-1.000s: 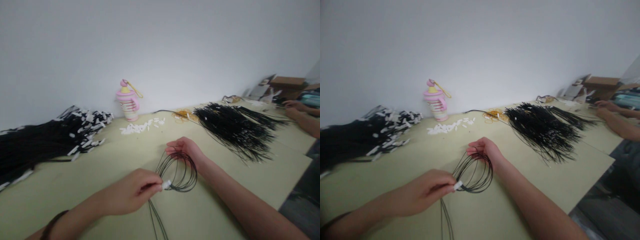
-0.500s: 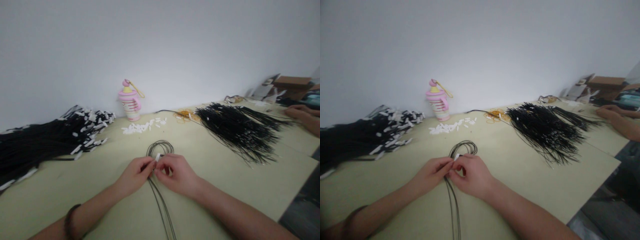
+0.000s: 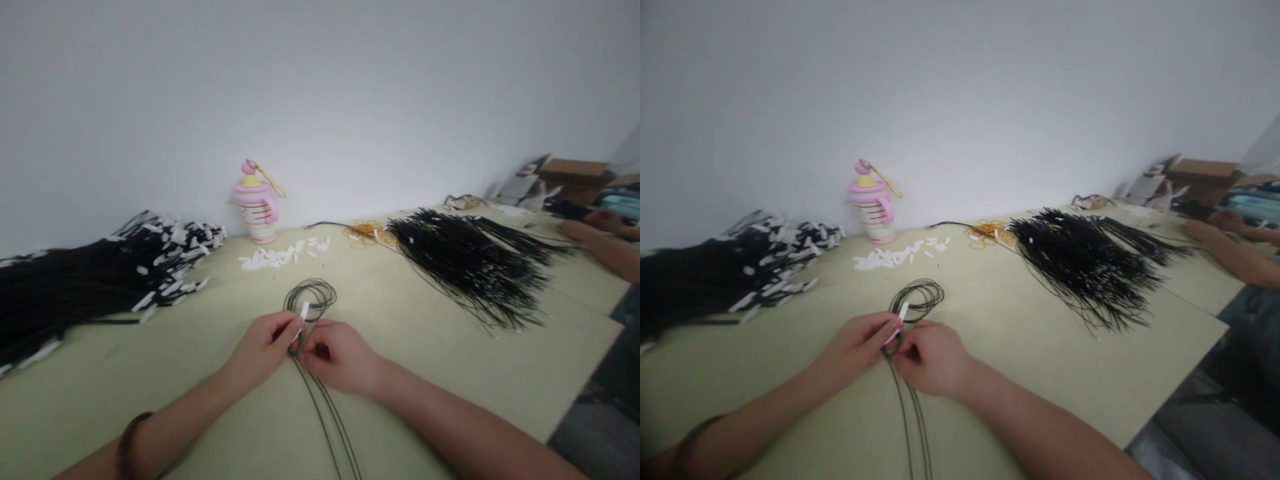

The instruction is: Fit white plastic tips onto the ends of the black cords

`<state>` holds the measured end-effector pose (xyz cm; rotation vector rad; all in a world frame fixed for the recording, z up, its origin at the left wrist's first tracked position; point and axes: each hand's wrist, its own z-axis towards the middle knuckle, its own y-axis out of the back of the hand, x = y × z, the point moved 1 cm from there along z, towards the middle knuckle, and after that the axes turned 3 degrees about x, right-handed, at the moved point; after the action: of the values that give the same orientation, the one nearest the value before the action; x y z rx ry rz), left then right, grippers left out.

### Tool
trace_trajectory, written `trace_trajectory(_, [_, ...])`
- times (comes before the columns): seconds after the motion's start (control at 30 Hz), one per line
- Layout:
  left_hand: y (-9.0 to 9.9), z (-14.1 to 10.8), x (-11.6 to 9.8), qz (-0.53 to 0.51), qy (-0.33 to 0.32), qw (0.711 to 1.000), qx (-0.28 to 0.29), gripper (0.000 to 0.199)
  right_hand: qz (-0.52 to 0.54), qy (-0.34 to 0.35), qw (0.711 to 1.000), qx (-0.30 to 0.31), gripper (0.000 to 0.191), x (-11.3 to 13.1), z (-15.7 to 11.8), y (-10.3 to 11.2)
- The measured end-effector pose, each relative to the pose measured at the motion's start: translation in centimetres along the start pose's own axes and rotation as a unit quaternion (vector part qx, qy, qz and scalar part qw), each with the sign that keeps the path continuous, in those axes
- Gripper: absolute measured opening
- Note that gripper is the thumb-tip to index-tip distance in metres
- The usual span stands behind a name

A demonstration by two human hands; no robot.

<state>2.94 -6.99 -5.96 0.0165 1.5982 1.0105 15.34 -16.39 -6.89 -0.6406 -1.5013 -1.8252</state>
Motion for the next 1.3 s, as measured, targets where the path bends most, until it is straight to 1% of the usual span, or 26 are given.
trace_trajectory(0.13, [0.1,0.0,-0.2,-0.013,0.011,1.000,-0.011,0.030,0.046,-0.023,0.998,0.021,0.010,0.0,0.0,0.6])
trace_trajectory(0.23, [0.2,-0.1,-0.2,-0.032,0.026,0.999,-0.015,0.030,0.121,-0.051,0.990,0.052,0.005,-0.5,-0.1,0.9])
trace_trajectory(0.3, [0.2,-0.1,-0.3,-0.050,0.044,0.998,-0.014,0.031,0.191,-0.071,0.976,0.078,0.007,-0.7,-0.1,1.3])
trace_trajectory(0.37, [0.2,-0.2,-0.3,-0.074,0.067,0.995,-0.014,0.031,0.266,-0.088,0.955,0.100,0.011,-0.8,0.0,2.1])
trace_trajectory(0.43, [0.2,-0.3,-0.3,-0.105,0.092,0.990,-0.017,0.032,0.340,-0.097,0.929,0.104,0.011,-0.5,0.1,3.3])
trace_trajectory(0.47, [0.2,-0.3,-0.3,-0.120,0.104,0.987,-0.020,0.032,0.376,-0.100,0.917,0.093,0.009,-0.4,0.1,4.0])
trace_trajectory(0.53, [0.2,-0.2,-0.1,-0.151,0.124,0.980,-0.028,0.032,0.438,-0.100,0.892,0.045,0.006,-0.2,0.1,5.8])
trace_trajectory(0.63, [0.4,0.0,0.1,-0.189,0.138,0.972,-0.034,0.033,0.498,-0.088,0.861,-0.061,0.005,-0.4,-0.1,8.5])
trace_trajectory(0.73, [0.6,0.0,0.1,-0.219,0.145,0.964,-0.032,0.034,0.517,-0.076,0.835,-0.171,0.006,-1.2,-0.4,10.9])
trace_trajectory(0.83, [0.7,-0.1,-0.1,-0.240,0.147,0.959,-0.028,0.035,0.497,-0.077,0.824,-0.260,0.004,-2.5,-0.4,12.5])
trace_trajectory(0.93, [0.7,-0.2,-0.3,-0.258,0.146,0.955,-0.020,0.037,0.445,-0.078,0.832,-0.323,0.009,-3.5,-0.1,12.7])
trace_trajectory(1.0, [0.7,-0.3,-0.3,-0.265,0.146,0.953,-0.014,0.037,0.394,-0.076,0.851,-0.339,0.016,-3.6,0.1,11.9])
trace_trajectory(1.03, [0.6,-0.3,-0.2,-0.268,0.146,0.952,-0.012,0.037,0.364,-0.075,0.865,-0.337,0.019,-3.5,0.2,11.2])
trace_trajectory(1.1, [0.6,-0.3,-0.2,-0.272,0.147,0.951,-0.009,0.037,0.296,-0.065,0.901,-0.310,0.019,-2.8,0.2,9.3])
trace_trajectory(1.17, [0.5,-0.2,-0.1,-0.276,0.145,0.950,-0.006,0.036,0.230,-0.044,0.940,-0.248,0.016,-1.7,0.1,7.0])
trace_trajectory(1.2, [0.5,-0.2,0.0,-0.279,0.144,0.949,-0.005,0.036,0.203,-0.030,0.955,-0.214,0.018,-1.2,-0.1,5.8])
trace_trajectory(1.23, [0.5,-0.2,0.0,-0.283,0.142,0.948,-0.005,0.035,0.180,-0.016,0.966,-0.182,0.020,-0.6,-0.2,4.8])
trace_trajectory(1.3, [0.6,-0.1,0.1,-0.294,0.139,0.946,-0.006,0.031,0.142,0.007,0.981,-0.130,0.018,0.2,-0.5,3.1])
